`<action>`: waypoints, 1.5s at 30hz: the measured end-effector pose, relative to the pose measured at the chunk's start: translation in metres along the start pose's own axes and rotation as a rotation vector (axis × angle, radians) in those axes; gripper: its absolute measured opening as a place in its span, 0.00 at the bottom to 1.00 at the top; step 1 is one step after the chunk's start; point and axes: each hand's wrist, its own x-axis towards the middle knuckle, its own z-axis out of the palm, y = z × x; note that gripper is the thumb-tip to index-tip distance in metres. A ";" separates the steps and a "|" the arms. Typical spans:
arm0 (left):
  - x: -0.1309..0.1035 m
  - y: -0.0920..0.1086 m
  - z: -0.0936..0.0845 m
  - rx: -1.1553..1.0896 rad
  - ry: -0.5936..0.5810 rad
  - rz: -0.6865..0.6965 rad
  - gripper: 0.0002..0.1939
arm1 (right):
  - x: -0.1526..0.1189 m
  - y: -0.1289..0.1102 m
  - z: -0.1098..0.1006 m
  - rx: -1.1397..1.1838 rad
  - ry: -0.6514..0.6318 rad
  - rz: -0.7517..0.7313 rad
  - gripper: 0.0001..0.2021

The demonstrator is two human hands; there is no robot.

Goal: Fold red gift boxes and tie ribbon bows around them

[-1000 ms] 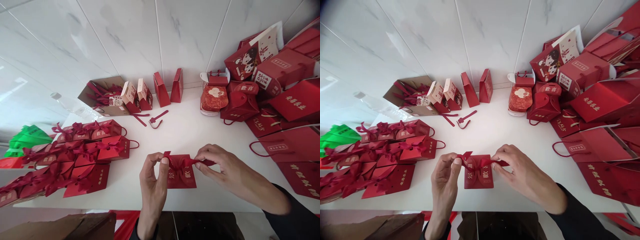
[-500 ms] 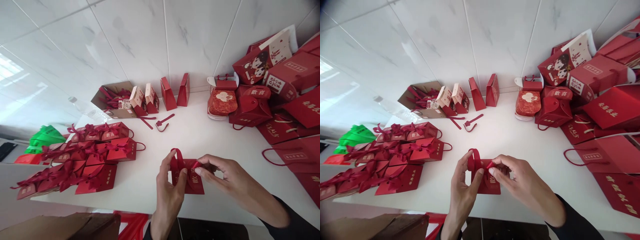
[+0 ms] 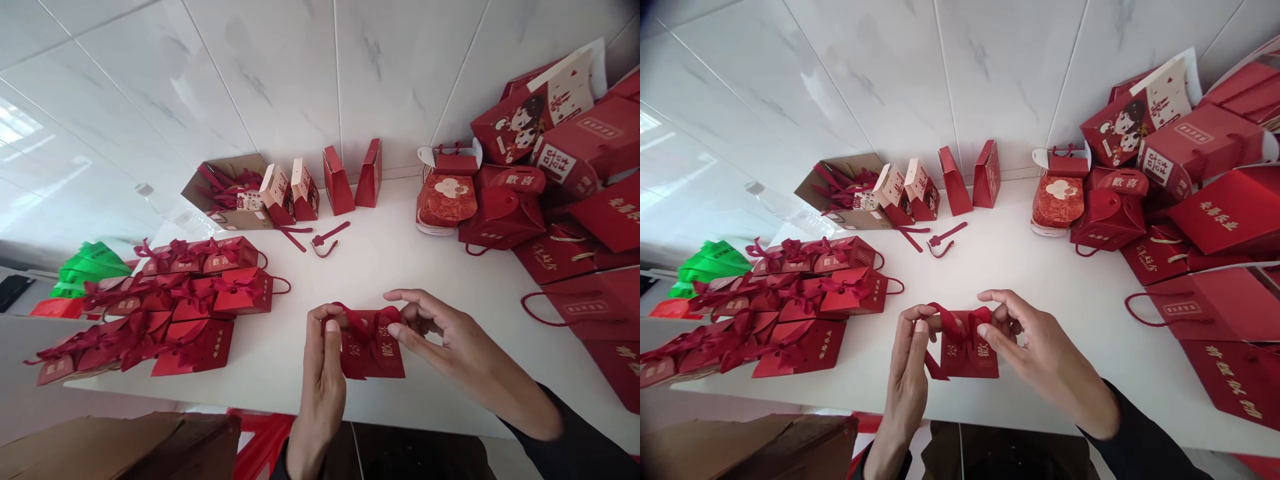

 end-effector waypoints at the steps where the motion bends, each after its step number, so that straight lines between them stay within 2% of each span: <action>1: 0.002 0.000 -0.001 0.012 -0.017 0.000 0.15 | 0.000 -0.002 0.001 -0.008 -0.009 -0.002 0.19; 5: 0.007 0.005 0.001 -0.011 -0.122 0.004 0.11 | 0.003 -0.016 0.006 0.022 -0.073 -0.040 0.20; 8: 0.009 0.005 0.001 -0.005 -0.177 0.048 0.09 | 0.007 -0.022 0.011 0.069 -0.137 -0.083 0.15; 13: 0.014 -0.004 -0.008 0.180 -0.123 0.070 0.09 | 0.011 -0.023 0.011 0.046 -0.101 -0.113 0.11; 15: 0.015 -0.007 -0.013 0.328 -0.066 0.154 0.10 | 0.011 -0.023 0.010 0.026 -0.076 -0.122 0.11; 17: 0.015 -0.007 -0.015 0.450 -0.041 0.302 0.17 | 0.010 -0.023 0.009 0.002 -0.055 -0.137 0.10; 20: 0.013 -0.003 -0.013 0.537 -0.116 0.447 0.27 | 0.010 -0.024 0.008 -0.034 -0.030 -0.164 0.09; 22: 0.013 0.000 -0.009 0.565 -0.175 0.460 0.27 | 0.010 -0.025 0.009 -0.047 -0.026 -0.180 0.09; 24: 0.015 -0.001 -0.003 0.580 -0.190 0.442 0.21 | 0.010 -0.026 0.008 -0.056 -0.028 -0.182 0.09; 27: 0.018 -0.005 0.002 0.558 -0.136 0.425 0.06 | 0.009 -0.025 0.006 -0.095 -0.007 -0.175 0.08; 33: 0.016 -0.010 -0.001 0.462 0.120 0.455 0.04 | 0.003 -0.016 -0.008 -0.252 0.123 -0.254 0.07; 36: 0.010 -0.010 -0.005 0.517 0.248 0.489 0.09 | 0.000 -0.012 -0.014 -0.286 0.140 -0.331 0.08; 39: 0.004 -0.008 -0.006 0.589 0.348 0.622 0.18 | -0.003 -0.010 -0.014 -0.294 0.133 -0.321 0.07; 41: 0.000 -0.004 -0.006 0.611 0.348 0.702 0.20 | -0.005 -0.010 -0.014 -0.278 0.121 -0.288 0.06; 45: -0.012 0.003 -0.007 0.583 0.228 0.698 0.13 | -0.008 -0.010 -0.014 -0.243 0.101 -0.258 0.07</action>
